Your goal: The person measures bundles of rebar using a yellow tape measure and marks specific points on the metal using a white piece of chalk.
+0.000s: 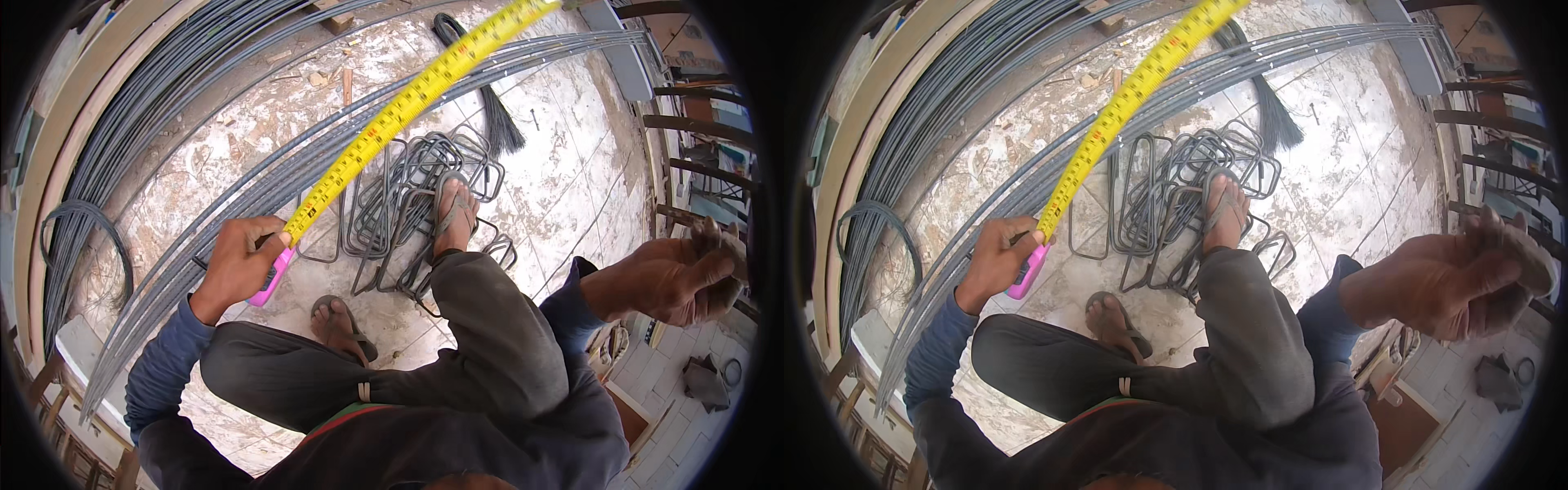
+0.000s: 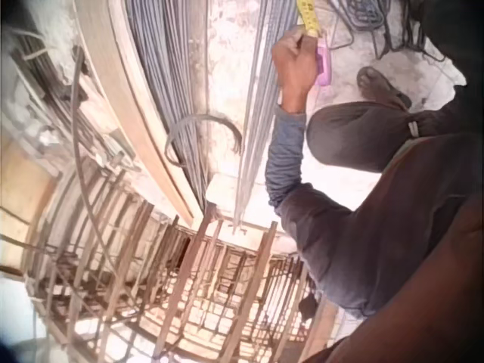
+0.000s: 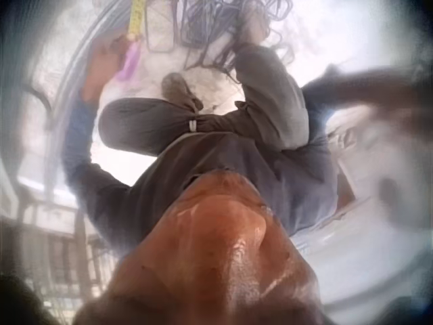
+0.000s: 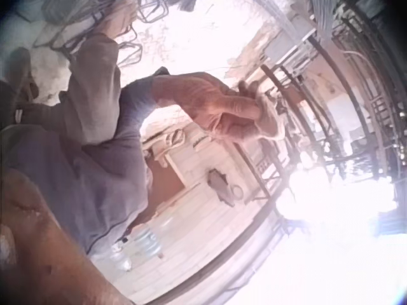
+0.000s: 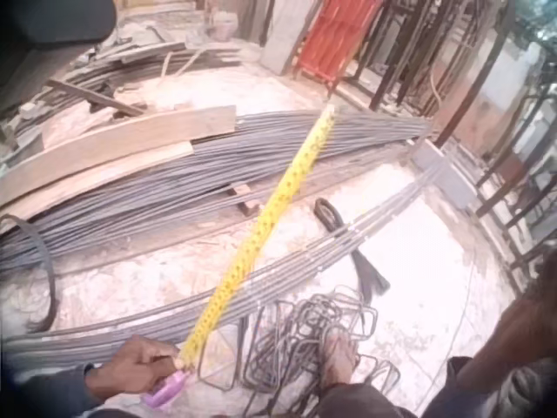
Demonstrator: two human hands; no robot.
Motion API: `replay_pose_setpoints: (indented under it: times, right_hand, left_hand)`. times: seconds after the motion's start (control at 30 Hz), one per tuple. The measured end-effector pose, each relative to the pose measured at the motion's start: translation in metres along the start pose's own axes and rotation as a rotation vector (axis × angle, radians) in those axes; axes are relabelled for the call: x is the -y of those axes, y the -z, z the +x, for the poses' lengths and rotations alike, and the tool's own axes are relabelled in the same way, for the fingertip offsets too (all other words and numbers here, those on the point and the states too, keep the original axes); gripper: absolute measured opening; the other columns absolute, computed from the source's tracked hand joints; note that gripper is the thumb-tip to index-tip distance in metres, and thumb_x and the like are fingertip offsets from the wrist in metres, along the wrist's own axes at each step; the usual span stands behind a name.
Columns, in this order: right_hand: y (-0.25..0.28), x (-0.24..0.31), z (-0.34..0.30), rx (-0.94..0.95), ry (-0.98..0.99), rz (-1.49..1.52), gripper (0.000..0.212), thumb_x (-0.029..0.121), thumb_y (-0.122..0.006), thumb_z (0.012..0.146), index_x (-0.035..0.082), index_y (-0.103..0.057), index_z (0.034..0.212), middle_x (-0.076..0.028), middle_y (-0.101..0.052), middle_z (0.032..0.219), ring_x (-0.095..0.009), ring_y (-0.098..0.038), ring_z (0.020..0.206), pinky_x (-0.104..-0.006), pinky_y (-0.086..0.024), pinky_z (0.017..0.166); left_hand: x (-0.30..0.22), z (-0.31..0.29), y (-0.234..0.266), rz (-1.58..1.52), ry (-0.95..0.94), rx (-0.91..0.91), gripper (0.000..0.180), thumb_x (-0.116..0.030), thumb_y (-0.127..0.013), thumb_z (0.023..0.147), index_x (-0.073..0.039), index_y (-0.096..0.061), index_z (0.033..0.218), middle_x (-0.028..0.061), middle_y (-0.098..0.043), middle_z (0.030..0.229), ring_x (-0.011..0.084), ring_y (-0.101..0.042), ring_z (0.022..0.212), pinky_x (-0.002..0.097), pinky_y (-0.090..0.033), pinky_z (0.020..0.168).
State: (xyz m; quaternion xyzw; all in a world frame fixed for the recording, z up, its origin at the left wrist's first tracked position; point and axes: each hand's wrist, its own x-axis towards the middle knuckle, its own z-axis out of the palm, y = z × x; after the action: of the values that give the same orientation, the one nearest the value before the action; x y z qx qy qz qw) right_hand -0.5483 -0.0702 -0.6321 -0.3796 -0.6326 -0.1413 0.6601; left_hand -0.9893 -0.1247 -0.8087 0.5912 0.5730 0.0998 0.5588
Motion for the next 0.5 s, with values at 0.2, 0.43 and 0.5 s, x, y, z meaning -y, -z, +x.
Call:
replay_pose_setpoints:
  times: [0.2, 0.43, 0.5]
  right_hand:
    - [-0.073, 0.001, -0.121, 0.632, -0.711, 0.212, 0.024, 0.023, -0.064, 0.102, 0.004, -0.057, 0.114, -0.010, -0.073, 0.095, -0.016, -0.069, 0.089, -0.0293, -0.053, 0.075]
    - [0.001, 0.055, -0.221, 1.831, -1.241, 0.499, 0.025, 0.026, -0.064, 0.100, 0.004, -0.058, 0.111, -0.004, -0.066, 0.086, -0.011, -0.061, 0.079, -0.0290, -0.046, 0.069]
    - [0.010, 0.080, -0.186, 1.897, -1.194, 0.556, 0.023, 0.023, -0.063, 0.100, 0.003, -0.058, 0.111, -0.005, -0.066, 0.085, -0.011, -0.061, 0.079, -0.0288, -0.045, 0.070]
  left_hand:
    - [0.041, -0.034, -0.035, -1.154, -0.279, -0.187, 0.022, -0.017, -0.058, 0.101, 0.002, -0.066, 0.107, 0.0128, -0.068, 0.099, 0.0233, -0.067, 0.092, 0.0372, -0.055, 0.085]
    - [0.095, -0.078, -0.008, -1.681, -0.532, -0.389, 0.025, -0.019, -0.057, 0.102, -0.004, -0.061, 0.122, 0.0176, -0.066, 0.121, 0.0340, -0.064, 0.113, 0.0499, -0.052, 0.101]
    - [0.093, -0.089, 0.011, -1.747, -0.577, -0.450, 0.028, -0.023, -0.055, 0.104, -0.004, -0.061, 0.123, 0.0180, -0.065, 0.123, 0.0344, -0.062, 0.117, 0.0540, -0.051, 0.103]
